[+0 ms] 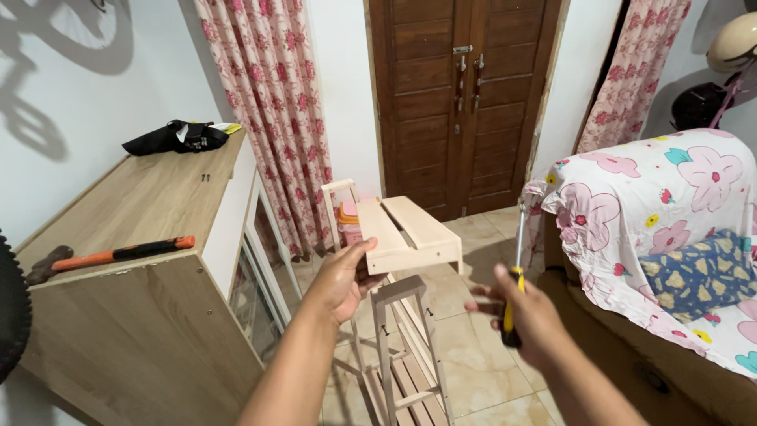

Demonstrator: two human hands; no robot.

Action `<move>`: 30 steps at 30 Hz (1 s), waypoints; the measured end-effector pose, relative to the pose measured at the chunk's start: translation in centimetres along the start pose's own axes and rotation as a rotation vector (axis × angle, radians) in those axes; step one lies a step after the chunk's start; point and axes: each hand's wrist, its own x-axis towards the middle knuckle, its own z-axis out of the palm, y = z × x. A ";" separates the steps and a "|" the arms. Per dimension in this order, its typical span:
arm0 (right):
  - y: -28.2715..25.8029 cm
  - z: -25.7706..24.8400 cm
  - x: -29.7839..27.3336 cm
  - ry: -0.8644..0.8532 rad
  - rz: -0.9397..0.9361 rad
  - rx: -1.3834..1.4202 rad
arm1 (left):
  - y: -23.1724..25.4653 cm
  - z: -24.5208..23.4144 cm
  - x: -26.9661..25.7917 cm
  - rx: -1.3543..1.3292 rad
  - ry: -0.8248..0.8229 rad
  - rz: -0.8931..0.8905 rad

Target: The person uses a screwdriver to remove screws from a light-colored wooden coat rack. They detach the top shelf with hooks and then remove the side frame pieces, placing the disassembled parts on a nearby cabinet.

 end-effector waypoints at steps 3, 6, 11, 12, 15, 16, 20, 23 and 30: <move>-2.7 0.6 1.2 -0.022 0.122 0.163 | -0.1 0.8 -1.3 -0.002 -0.075 -0.010; -3.3 1.3 2.4 0.046 0.059 0.088 | -0.2 1.2 -2.1 0.013 -0.140 0.002; -3.2 2.4 4.1 -0.108 0.060 0.074 | 0.0 2.0 -2.4 0.020 -0.127 -0.007; -3.2 2.7 4.3 -0.136 0.084 0.078 | 0.0 2.3 -2.5 0.029 -0.122 -0.003; -3.8 3.4 4.8 -0.149 0.065 -0.061 | 0.5 3.2 -3.2 -0.005 -0.051 0.009; -3.9 3.6 4.8 -0.148 0.077 -0.061 | 0.8 3.6 -3.5 -0.040 -0.036 0.008; -3.9 4.4 5.1 -0.154 0.108 -0.055 | 0.6 6.0 -5.1 -0.012 0.070 0.067; -3.4 5.1 5.4 -0.148 0.111 -0.048 | -1.0 8.3 -6.1 0.210 0.183 0.332; -2.6 5.9 5.5 -0.211 0.051 -0.038 | -3.4 10.0 -6.1 0.387 0.325 0.752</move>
